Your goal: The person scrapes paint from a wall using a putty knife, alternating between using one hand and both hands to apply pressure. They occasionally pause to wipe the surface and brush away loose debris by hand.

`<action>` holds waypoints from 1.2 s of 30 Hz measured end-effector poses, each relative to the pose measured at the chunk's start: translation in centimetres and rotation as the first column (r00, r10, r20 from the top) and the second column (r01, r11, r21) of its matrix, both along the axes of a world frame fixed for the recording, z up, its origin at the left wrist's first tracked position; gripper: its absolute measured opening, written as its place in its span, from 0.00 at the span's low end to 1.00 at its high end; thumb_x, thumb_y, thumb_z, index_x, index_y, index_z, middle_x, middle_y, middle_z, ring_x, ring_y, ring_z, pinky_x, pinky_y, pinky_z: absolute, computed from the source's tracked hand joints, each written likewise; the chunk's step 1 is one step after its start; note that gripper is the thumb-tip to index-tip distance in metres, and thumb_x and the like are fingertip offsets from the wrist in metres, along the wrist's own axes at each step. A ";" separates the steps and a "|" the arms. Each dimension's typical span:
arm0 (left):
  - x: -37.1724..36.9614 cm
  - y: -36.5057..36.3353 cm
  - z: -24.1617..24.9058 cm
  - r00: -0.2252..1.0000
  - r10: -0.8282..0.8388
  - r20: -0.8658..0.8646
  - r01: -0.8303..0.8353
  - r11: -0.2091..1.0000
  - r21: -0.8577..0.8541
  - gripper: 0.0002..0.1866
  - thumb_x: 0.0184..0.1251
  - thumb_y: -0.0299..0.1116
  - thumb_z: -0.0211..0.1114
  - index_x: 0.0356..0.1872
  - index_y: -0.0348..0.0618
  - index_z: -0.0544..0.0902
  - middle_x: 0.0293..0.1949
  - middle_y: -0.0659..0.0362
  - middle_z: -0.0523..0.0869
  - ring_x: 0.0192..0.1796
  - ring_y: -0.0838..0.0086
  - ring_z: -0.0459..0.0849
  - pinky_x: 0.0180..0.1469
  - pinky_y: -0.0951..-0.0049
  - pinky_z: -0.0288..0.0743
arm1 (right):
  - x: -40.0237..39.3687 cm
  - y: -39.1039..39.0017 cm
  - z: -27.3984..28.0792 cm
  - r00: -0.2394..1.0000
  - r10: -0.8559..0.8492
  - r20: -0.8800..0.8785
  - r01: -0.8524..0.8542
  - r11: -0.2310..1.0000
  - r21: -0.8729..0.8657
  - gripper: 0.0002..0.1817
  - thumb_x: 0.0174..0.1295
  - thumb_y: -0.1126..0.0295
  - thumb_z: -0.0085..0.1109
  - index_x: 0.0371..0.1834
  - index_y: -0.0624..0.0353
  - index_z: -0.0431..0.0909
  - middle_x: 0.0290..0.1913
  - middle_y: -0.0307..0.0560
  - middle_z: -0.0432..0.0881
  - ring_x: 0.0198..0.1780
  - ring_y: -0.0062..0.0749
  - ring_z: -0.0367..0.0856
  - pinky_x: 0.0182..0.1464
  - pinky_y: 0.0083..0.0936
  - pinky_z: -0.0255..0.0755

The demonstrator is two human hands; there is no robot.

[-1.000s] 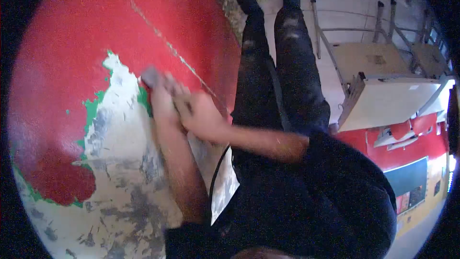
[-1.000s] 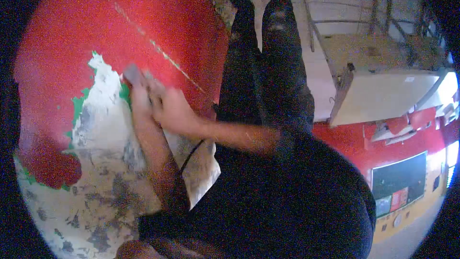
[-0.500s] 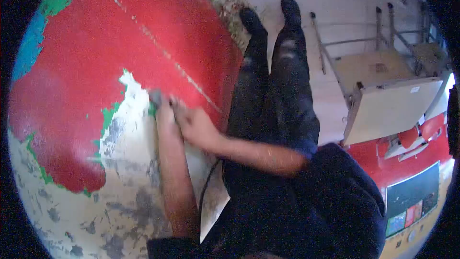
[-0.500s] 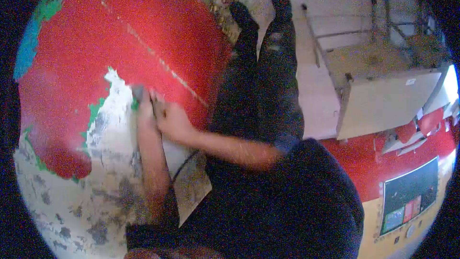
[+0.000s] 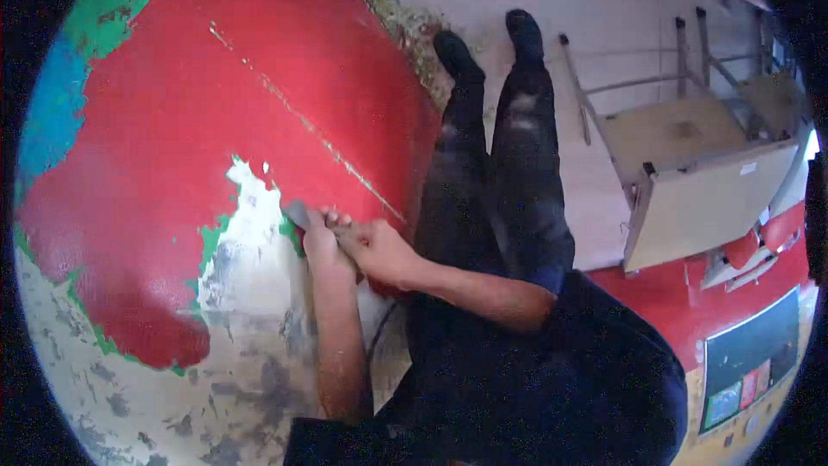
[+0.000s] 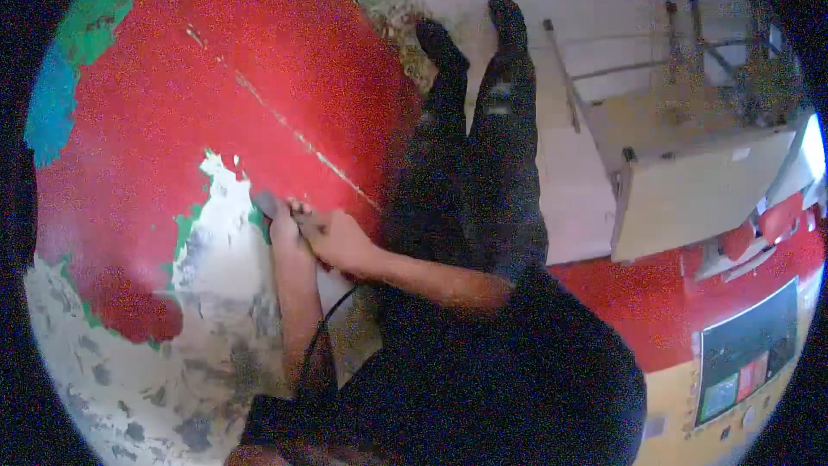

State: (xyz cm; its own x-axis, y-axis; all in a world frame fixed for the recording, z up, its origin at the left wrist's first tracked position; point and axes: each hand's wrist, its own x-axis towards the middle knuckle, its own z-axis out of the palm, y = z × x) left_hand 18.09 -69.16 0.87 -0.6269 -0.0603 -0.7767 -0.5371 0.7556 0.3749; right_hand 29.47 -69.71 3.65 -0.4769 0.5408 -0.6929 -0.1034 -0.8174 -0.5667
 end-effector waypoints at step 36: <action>4.1 2.9 -3.8 0.906 0.405 -0.123 -0.242 0.734 0.635 0.16 0.71 0.45 0.48 0.39 0.41 0.71 0.27 0.59 0.75 0.25 0.71 0.77 0.27 0.70 0.78 | 3.3 9.2 -8.0 0.850 0.524 -0.060 -0.351 0.647 0.677 0.18 0.62 0.72 0.50 0.56 0.61 0.73 0.31 0.64 0.78 0.31 0.46 0.83 0.35 0.31 0.74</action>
